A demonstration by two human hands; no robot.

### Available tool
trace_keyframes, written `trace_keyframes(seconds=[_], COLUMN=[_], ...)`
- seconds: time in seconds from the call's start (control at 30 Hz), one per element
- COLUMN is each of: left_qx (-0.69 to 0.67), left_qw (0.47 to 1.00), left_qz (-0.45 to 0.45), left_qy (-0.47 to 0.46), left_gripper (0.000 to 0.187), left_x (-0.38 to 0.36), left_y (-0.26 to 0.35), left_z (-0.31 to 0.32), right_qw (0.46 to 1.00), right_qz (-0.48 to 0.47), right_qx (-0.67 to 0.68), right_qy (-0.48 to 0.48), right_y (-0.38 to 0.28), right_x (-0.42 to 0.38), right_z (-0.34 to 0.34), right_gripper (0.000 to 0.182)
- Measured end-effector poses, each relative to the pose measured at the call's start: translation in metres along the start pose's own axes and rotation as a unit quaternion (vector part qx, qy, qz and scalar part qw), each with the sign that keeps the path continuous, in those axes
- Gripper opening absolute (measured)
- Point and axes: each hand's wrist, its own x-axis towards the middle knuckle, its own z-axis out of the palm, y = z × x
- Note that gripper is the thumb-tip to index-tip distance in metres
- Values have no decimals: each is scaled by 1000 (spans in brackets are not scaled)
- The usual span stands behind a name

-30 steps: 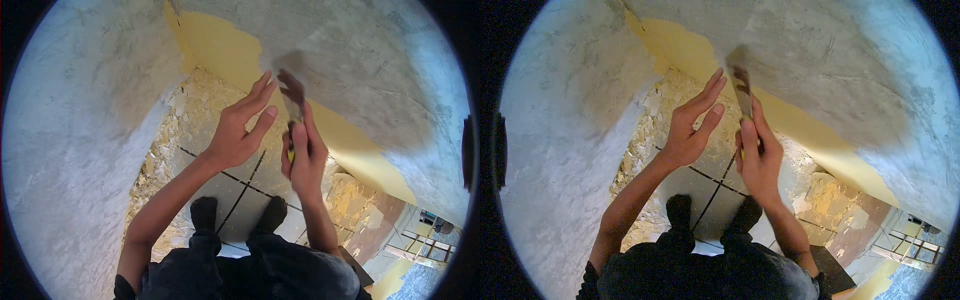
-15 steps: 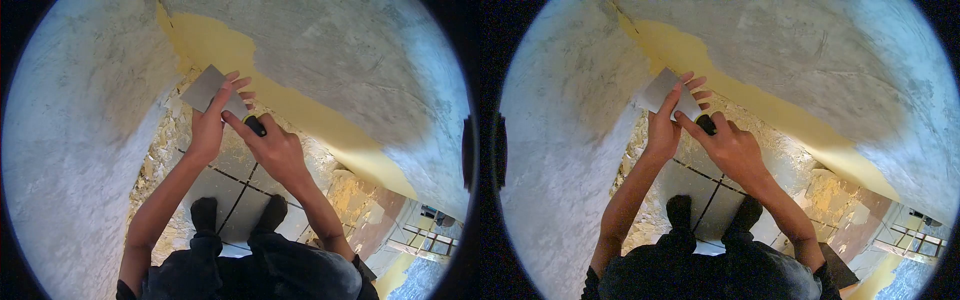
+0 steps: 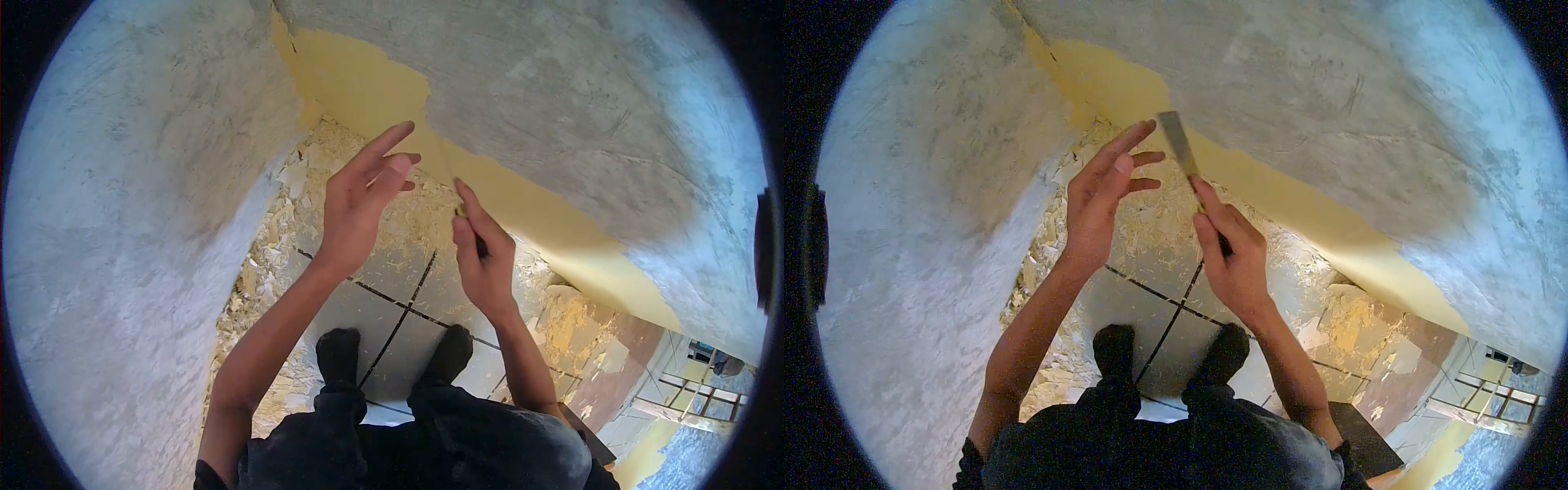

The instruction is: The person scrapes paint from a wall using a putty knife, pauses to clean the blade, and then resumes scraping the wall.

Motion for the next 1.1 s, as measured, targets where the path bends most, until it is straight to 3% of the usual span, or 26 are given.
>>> trace_keyframes(seconds=[0.07, 0.1, 0.17, 0.37, 0.5, 0.7, 1.0, 1.1], left_qx=[90, 88, 123, 116, 117, 232, 244, 260], left_qw=[995, 995, 990, 986, 982, 945, 938, 940], left_qz=[8, 9, 3, 54, 69, 138, 145, 153], left_qy=[-39, -38, -65, -109, -131, -187, -199, -157], left_gripper=[50, 50, 47, 47, 49, 51, 53, 53], left_x=[-2, -2, -3, -7, -7, -7, -8, -7], left_y=[1, 0, -5, -9, -14, -7, -8, -6], left_z=[-1, -1, -3, 2, 1, 9, 10, 7], right_qw=[973, 973, 934, 923, 938, 932, 947, 946], right_qz=[160, 160, 266, 241, 233, 228, 204, 218], right_qx=[164, 162, 238, 294, 255, 274, 242, 239], right_qy=[27, 26, 9, 54, 30, 64, 60, 27], right_y=[-4, -7, -16, -32, -29, -29, -29, -48], right_x=[-9, -3, 16, -1, 15, 13, 23, 27], right_z=[-3, -6, -15, -4, 3, -1, -8, -7], right_gripper=[40, 40, 41, 43, 43, 43, 42, 42])
